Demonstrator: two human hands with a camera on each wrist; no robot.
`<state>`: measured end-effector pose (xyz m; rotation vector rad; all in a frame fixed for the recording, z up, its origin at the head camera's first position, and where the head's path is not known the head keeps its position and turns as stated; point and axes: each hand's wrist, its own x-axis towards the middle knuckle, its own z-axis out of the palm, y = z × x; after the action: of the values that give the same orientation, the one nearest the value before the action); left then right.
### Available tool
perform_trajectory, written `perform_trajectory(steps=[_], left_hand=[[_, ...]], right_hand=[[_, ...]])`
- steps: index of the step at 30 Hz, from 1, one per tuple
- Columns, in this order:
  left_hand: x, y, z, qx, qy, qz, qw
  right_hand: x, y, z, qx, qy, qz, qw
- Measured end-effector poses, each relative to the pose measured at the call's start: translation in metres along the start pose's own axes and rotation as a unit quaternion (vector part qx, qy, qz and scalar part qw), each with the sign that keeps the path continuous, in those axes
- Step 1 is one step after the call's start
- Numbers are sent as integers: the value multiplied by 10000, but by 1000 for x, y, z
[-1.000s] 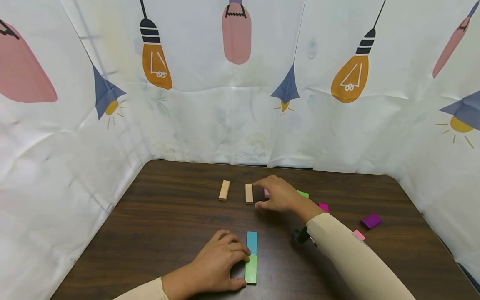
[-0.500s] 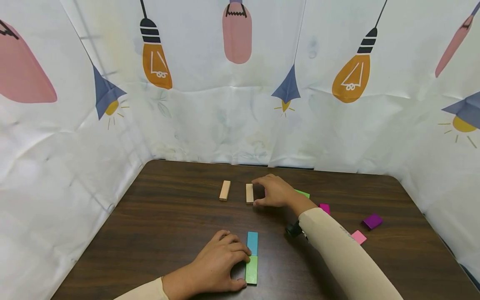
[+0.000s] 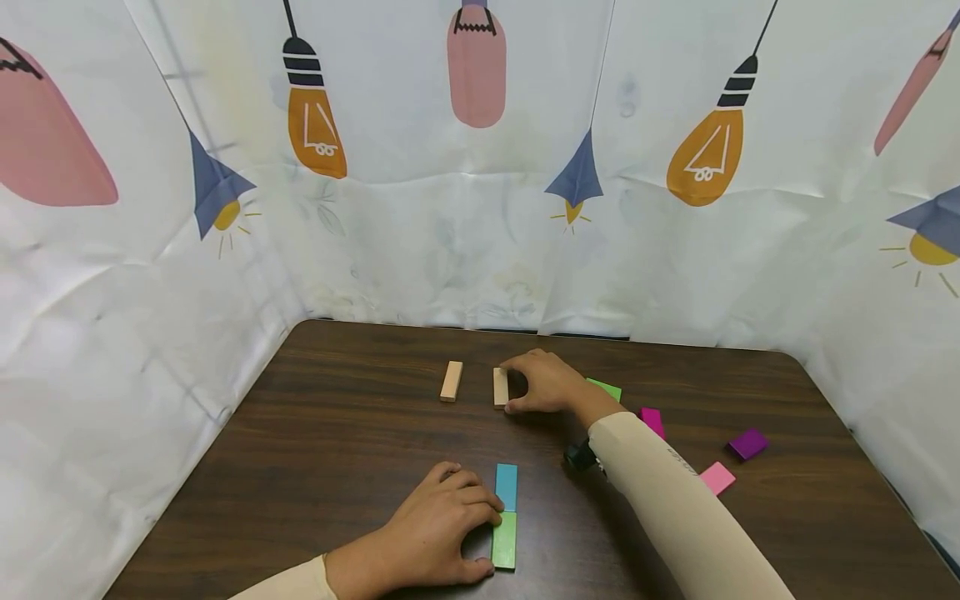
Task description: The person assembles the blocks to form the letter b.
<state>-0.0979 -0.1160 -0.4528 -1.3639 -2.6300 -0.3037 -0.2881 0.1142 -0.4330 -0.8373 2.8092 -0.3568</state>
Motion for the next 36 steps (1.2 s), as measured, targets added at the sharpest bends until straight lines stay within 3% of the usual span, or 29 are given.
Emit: perform_trajectory(steps=[7,19,36], left_hand=[[-1,0,1,18,36,16,10000],[-3,0,0,5,12,-30,10000],[-1,0,-2,15,-96,-37,9999]], right_hand=[[2,-2,3,-46,-44,-36,10000],[-2,-4,2,-123,258,-279,9992],[-42,-4,-2,3,741,-780,9942]])
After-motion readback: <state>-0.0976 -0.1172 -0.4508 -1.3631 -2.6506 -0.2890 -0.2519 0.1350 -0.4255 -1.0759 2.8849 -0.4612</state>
